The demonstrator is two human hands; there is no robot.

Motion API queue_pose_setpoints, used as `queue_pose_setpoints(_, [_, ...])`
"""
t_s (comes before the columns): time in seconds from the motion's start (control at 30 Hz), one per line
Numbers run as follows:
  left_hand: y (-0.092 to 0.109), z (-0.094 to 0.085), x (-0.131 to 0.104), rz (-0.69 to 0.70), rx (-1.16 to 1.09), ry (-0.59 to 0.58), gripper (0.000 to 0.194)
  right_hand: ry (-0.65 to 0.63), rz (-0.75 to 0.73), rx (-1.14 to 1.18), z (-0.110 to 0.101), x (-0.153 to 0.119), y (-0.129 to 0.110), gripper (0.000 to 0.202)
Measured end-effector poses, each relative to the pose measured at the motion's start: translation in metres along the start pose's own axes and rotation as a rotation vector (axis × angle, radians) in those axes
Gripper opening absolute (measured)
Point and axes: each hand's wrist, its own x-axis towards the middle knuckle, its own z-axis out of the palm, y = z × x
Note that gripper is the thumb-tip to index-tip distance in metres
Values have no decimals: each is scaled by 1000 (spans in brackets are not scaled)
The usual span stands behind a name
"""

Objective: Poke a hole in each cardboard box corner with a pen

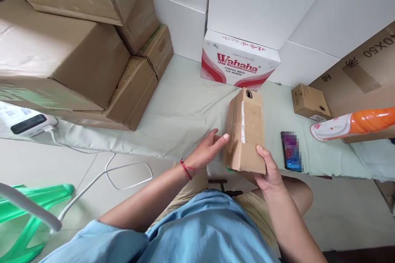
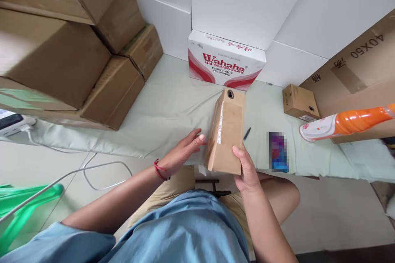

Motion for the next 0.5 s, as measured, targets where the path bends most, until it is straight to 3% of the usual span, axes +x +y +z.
queue_pose_setpoints(0.23, [-4,1,3,-95,-35,-46,131,-65,9,-100,3,-6,18,67])
queue_pose_setpoints(0.37, [-12,2,0,-68,-75,-69,128,-81,-48,-156,1,-14,33,62])
queue_pose_setpoints(0.5, [-11,-2,-8,-7,-202,-155,115,-113,-88,-200,-3,-19,40,74])
